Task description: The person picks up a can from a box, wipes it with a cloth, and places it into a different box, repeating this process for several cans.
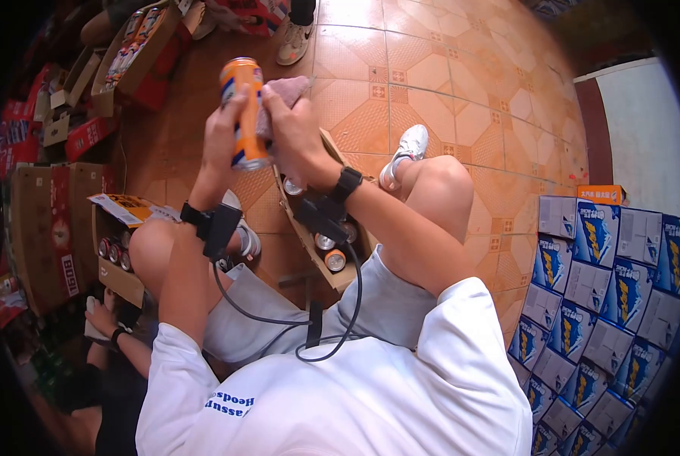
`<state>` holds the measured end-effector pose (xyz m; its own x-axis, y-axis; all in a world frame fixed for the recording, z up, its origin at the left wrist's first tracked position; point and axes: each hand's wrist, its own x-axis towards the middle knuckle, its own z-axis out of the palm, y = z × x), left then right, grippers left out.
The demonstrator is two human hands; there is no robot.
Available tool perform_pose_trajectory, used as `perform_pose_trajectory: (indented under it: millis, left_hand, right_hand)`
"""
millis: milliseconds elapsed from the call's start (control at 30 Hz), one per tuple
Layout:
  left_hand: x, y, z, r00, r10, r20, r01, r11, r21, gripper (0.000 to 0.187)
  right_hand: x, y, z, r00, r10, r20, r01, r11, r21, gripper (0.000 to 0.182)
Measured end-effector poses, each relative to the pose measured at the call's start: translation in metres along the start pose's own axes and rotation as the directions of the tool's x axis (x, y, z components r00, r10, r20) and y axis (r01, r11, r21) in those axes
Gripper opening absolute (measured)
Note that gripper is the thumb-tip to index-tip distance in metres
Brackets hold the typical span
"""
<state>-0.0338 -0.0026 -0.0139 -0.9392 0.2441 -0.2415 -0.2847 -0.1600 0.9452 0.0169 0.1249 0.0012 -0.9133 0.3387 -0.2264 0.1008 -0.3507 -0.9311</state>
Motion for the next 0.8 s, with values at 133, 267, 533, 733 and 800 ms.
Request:
perform_pose_trajectory:
  millis: [133, 267, 533, 733, 800]
  left_hand:
    - [0.007, 0.011, -0.012, 0.998, -0.057, -0.014, 0.046, 0.914, -0.402, 0.049]
    - [0.016, 0.007, -0.029, 0.995, -0.064, -0.077, 0.018, 0.875, -0.485, 0.048]
    - [0.017, 0.005, -0.037, 0.981, -0.137, -0.137, 0.054, 0.872, -0.486, 0.052]
    - [0.015, 0.005, -0.036, 0.971, -0.097, -0.220, -0.010, 0.898, -0.441, 0.057]
    - [0.017, 0.003, -0.035, 0.965, -0.083, -0.250, -0.031, 0.907, -0.421, 0.060]
  right_hand:
    - [-0.018, 0.008, 0.003, 0.974, 0.163, 0.157, -0.157, 0.986, -0.050, 0.042]
    - [-0.024, 0.019, 0.008, 0.975, 0.111, 0.194, -0.098, 0.993, -0.072, 0.046]
    - [-0.035, 0.024, 0.008, 0.968, -0.019, 0.251, 0.091, 0.956, -0.278, 0.047]
    - [-0.036, 0.016, 0.004, 0.947, 0.097, 0.307, 0.032, 0.921, -0.389, 0.044]
    - [-0.037, 0.018, 0.004, 0.941, 0.080, 0.328, 0.061, 0.916, -0.397, 0.044]
